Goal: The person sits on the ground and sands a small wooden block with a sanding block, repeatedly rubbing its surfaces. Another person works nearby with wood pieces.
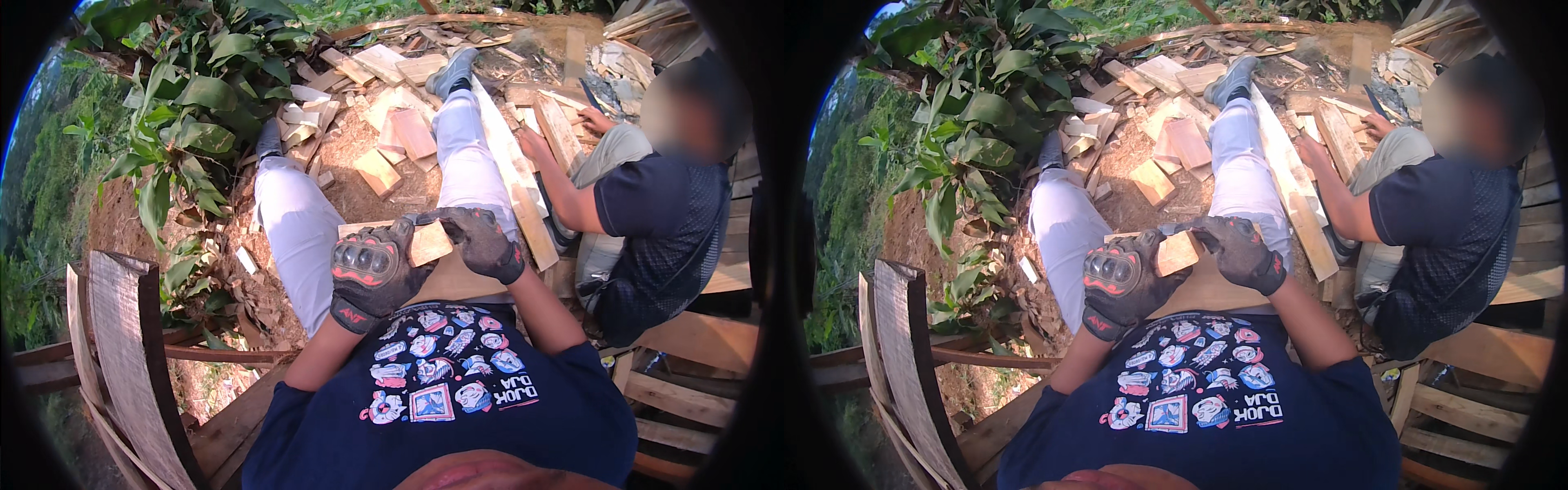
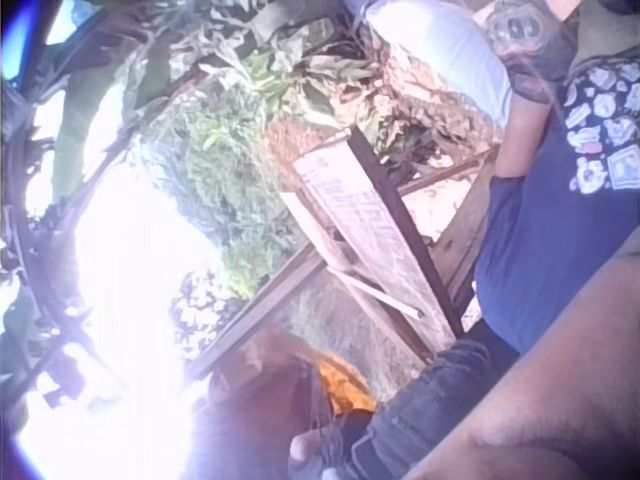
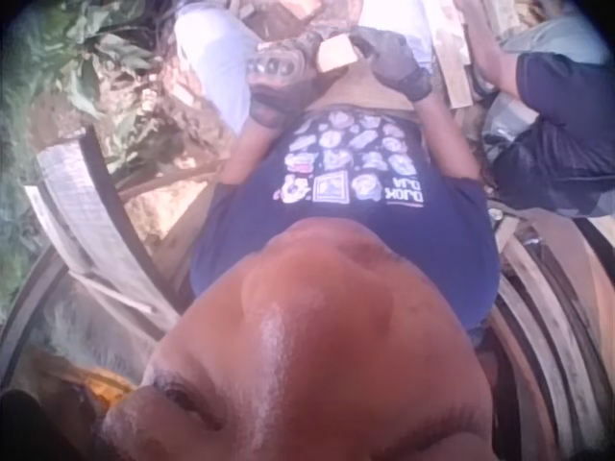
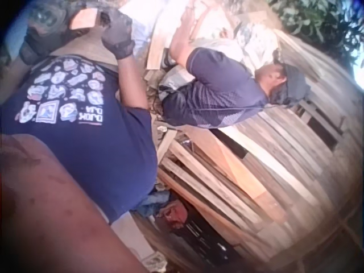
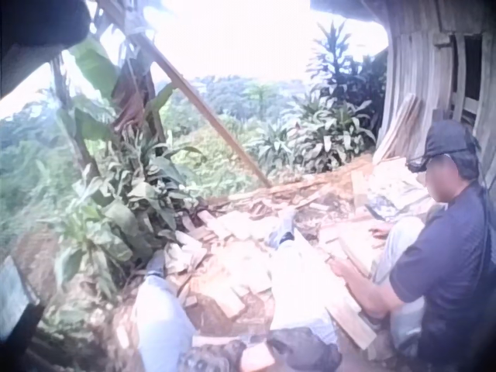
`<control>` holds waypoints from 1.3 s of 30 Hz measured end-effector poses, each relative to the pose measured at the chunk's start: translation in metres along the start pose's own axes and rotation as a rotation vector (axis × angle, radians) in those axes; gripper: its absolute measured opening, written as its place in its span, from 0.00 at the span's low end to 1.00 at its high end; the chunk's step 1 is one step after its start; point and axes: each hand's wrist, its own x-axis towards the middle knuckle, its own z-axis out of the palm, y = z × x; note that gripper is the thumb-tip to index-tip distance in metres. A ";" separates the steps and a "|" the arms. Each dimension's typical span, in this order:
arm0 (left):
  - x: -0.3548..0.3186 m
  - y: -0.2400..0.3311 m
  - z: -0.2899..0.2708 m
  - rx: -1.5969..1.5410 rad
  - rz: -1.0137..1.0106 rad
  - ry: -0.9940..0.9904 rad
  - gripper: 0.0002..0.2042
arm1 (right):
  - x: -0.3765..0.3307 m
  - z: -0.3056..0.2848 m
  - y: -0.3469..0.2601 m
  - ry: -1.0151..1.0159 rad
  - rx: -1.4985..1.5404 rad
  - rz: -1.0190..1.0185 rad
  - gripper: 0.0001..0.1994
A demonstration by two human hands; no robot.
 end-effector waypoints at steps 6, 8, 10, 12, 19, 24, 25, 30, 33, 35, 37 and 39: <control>-0.004 0.003 -0.006 -0.020 -0.020 0.003 0.25 | -0.010 -0.012 -0.019 0.367 0.233 -0.269 0.23; -0.005 0.004 -0.001 -0.005 -0.052 -0.018 0.25 | -0.007 -0.015 -0.022 0.271 0.205 -0.167 0.22; -0.005 0.005 0.000 -0.001 -0.058 -0.022 0.25 | -0.008 -0.004 -0.017 0.222 0.018 -0.102 0.21; -0.005 0.005 -0.003 0.008 -0.057 -0.020 0.26 | -0.010 -0.003 -0.014 0.303 -0.083 -0.156 0.20; -0.003 -0.002 -0.003 0.006 -0.084 -0.089 0.29 | -0.021 0.008 -0.012 0.437 0.188 -0.105 0.21; 0.001 -0.001 -0.006 0.001 -0.110 -0.148 0.28 | -0.016 -0.017 -0.016 0.410 0.161 -0.214 0.21; -0.002 -0.002 -0.002 -0.004 -0.093 -0.100 0.27 | -0.019 -0.016 -0.013 0.442 0.108 -0.254 0.20; -0.002 0.001 -0.006 -0.010 -0.113 -0.068 0.25 | -0.007 0.001 -0.010 0.329 -0.031 -0.109 0.21; -0.005 0.003 -0.007 0.041 -0.107 -0.121 0.25 | -0.005 -0.018 -0.021 0.382 0.072 -0.177 0.21; -0.003 -0.001 -0.003 0.034 -0.076 -0.052 0.26 | -0.010 -0.023 -0.020 0.515 0.086 -0.360 0.22; -0.004 -0.004 0.001 -0.001 -0.059 -0.036 0.26 | -0.016 -0.016 -0.018 0.580 -0.013 -0.385 0.22; -0.001 -0.004 -0.003 -0.006 -0.073 -0.057 0.26 | -0.004 0.005 -0.007 0.443 -0.098 -0.231 0.22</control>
